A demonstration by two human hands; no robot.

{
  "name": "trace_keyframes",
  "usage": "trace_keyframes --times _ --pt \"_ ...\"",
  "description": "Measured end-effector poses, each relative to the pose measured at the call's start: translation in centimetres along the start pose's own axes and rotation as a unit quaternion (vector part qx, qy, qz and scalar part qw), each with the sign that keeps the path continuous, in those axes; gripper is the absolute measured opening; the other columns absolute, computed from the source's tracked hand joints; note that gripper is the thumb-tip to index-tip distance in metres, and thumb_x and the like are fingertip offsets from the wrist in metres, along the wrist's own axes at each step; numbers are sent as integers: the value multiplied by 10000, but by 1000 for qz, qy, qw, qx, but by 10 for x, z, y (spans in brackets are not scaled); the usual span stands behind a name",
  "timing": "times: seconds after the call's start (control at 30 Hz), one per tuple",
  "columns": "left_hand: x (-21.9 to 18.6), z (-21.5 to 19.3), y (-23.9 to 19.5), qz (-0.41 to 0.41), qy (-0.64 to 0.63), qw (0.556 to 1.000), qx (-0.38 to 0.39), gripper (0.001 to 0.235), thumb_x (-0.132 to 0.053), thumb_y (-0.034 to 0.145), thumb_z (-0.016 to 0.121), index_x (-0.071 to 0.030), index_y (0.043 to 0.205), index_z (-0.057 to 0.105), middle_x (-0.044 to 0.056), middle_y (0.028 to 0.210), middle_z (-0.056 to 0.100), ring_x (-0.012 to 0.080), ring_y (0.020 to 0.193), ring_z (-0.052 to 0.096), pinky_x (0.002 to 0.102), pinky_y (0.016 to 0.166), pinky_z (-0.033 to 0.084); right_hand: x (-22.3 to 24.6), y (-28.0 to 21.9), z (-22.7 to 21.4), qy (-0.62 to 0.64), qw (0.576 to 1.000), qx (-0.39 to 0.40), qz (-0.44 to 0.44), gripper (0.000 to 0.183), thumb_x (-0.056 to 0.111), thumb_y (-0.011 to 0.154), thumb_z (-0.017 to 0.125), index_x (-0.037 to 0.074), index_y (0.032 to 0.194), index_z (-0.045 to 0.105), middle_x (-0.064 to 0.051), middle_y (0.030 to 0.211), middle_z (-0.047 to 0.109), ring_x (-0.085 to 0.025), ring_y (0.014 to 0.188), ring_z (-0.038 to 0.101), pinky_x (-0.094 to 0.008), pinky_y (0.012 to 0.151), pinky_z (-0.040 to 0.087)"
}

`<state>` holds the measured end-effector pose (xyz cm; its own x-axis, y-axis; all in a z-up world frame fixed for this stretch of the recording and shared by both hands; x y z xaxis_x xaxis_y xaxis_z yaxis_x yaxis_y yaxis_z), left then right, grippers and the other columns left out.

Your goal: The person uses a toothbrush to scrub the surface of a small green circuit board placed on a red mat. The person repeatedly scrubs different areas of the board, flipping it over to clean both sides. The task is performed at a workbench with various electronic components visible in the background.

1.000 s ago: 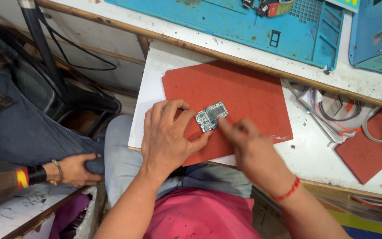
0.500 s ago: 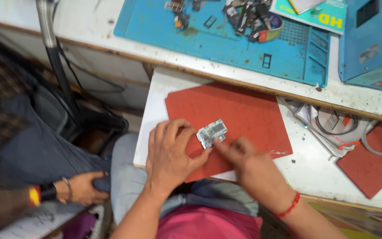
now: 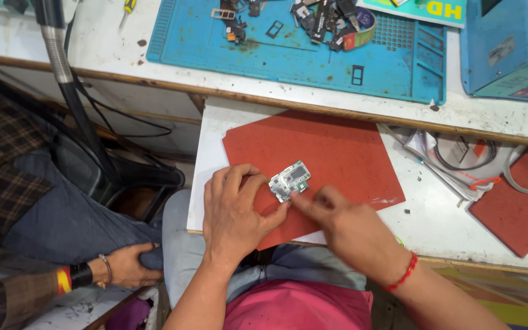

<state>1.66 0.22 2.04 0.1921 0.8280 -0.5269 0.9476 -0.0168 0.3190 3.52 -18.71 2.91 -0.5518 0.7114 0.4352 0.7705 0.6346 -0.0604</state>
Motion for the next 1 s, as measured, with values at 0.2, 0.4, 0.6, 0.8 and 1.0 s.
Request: trace_keyframes --times 0.2,0.4,0.6,0.8,1.0 --pt "1 -1 -1 -3 -11 1000 0 431 -373 674 900 -115 974 731 8 1093 610 249 1078 549 438 916 433 -24 -10 1 -43 996 -28 67 667 4 820 531 236 1443 585 -104 1001 654 -342 647 679 -449 570 566" --pt "0 0 -3 -3 -10 1000 -1 431 -372 673 900 -116 975 729 13 1102 612 258 1084 548 445 904 429 -18 -10 2 -78 990 -45 104 595 37 881 532 231 1441 582 -88 1045 661 -337 646 682 -456 566 558" --pt "-1 -3 1 10 -11 1000 -13 430 -351 655 895 -116 975 728 19 1098 613 259 1073 547 446 915 429 -15 -2 0 -58 987 -45 143 555 51 908 517 228 1428 594 -90 1046 653 -345 686 688 -463 580 551" --pt "2 0 -3 -7 -18 1000 -3 445 -359 664 898 -110 987 720 8 1100 619 254 1080 551 438 907 431 -4 -4 1 -32 996 -24 80 619 30 801 523 191 1393 603 -126 1036 638 -347 674 682 -454 568 559" --pt "0 -4 -4 0 -22 1000 -4 433 -337 655 892 -116 986 721 16 1109 615 266 1096 551 438 920 432 6 1 8 -31 998 -27 46 588 43 841 531 198 1405 598 -107 1003 644 -329 692 691 -456 580 558"
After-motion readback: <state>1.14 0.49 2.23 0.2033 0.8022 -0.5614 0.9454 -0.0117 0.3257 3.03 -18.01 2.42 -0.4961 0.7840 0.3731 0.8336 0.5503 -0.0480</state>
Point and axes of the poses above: each hand's wrist, its own y-axis towards the middle knuckle, its own z-axis out of the palm, x = y × z, the point moved 4 cm from there along y, towards the middle knuckle
